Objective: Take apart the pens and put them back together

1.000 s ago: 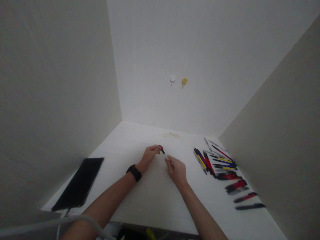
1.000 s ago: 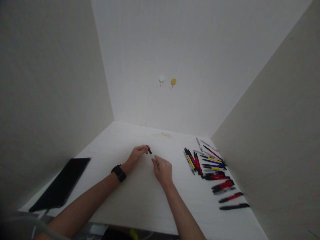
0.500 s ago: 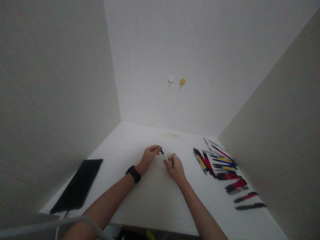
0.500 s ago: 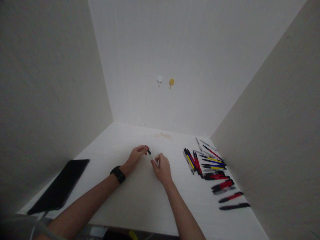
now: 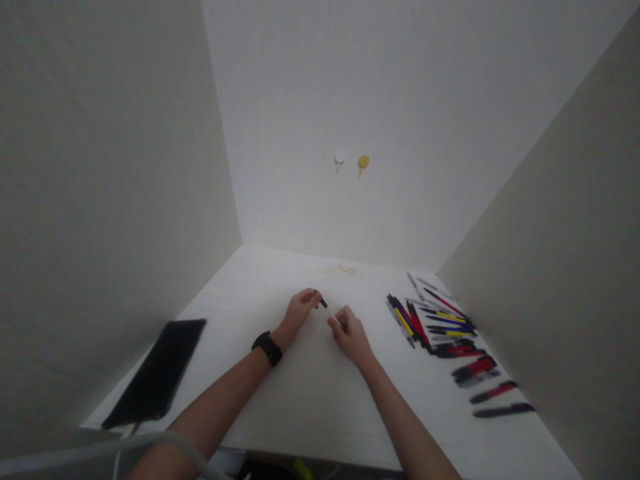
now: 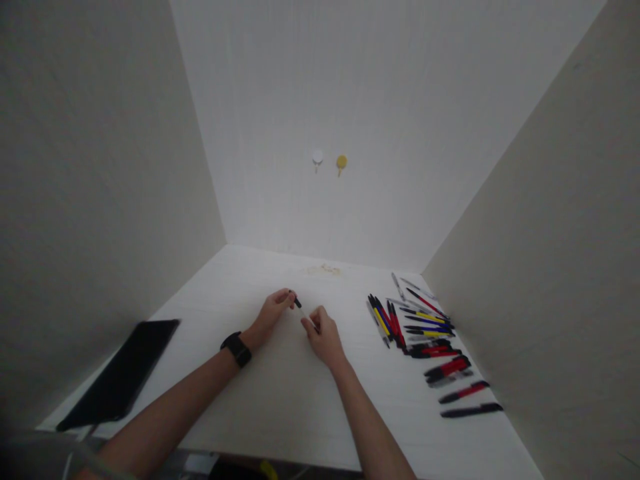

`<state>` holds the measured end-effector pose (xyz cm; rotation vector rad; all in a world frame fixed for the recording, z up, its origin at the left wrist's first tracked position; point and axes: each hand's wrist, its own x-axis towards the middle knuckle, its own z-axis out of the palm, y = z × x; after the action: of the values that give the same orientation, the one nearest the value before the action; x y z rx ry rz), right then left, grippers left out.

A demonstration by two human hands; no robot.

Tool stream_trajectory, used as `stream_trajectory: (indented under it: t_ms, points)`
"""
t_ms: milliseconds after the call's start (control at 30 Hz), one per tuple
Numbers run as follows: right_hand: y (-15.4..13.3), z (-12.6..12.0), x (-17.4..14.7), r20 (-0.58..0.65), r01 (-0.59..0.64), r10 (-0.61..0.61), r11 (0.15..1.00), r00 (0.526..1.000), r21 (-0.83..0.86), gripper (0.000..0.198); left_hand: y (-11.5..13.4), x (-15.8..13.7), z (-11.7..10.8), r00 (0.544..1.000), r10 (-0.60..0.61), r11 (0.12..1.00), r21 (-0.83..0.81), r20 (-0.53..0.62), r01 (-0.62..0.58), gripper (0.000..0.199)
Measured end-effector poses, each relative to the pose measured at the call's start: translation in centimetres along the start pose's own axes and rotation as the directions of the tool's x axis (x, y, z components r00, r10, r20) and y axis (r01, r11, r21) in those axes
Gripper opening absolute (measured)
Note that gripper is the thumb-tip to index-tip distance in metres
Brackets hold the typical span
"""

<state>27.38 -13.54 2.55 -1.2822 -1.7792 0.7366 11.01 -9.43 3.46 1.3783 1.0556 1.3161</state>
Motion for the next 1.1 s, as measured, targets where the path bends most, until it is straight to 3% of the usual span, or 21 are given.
stream_trajectory:
  t_ms: [267, 533, 700, 867, 1100]
  points:
    - [0.12, -0.15, 0.12, -0.018, -0.014, 0.014, 1.000, 1.000, -0.001, 0.023, 0.41, -0.36, -0.05, 1.000, -0.020, 0.997, -0.081, 0.009, 0.021, 0.042]
    - [-0.07, -0.39, 0.46, -0.020, 0.073, -0.072, 0.997, 0.997, 0.033, 0.038, 0.59, -0.44, -0.13, 1.000, -0.017, 0.992, -0.128, 0.012, 0.018, 0.030]
    - [0.12, -0.23, 0.26, -0.043, 0.071, -0.073, 0.996, 0.996, -0.058, 0.023, 0.62, -0.47, 0.03, 1.000, -0.015, 0.998, -0.069, 0.007, 0.015, 0.031]
    - [0.13, -0.21, 0.01, -0.026, 0.071, -0.072, 0.997, 0.997, -0.044, 0.012, 0.78, -0.55, 0.10, 0.999, 0.002, 0.995, -0.098, 0.041, 0.002, 0.033]
    - [-0.19, -0.34, 0.17, -0.034, 0.084, -0.088, 0.992, 0.996, -0.091, 0.025, 0.60, -0.44, -0.18, 0.998, 0.002, 0.988, -0.151, 0.067, 0.008, 0.037]
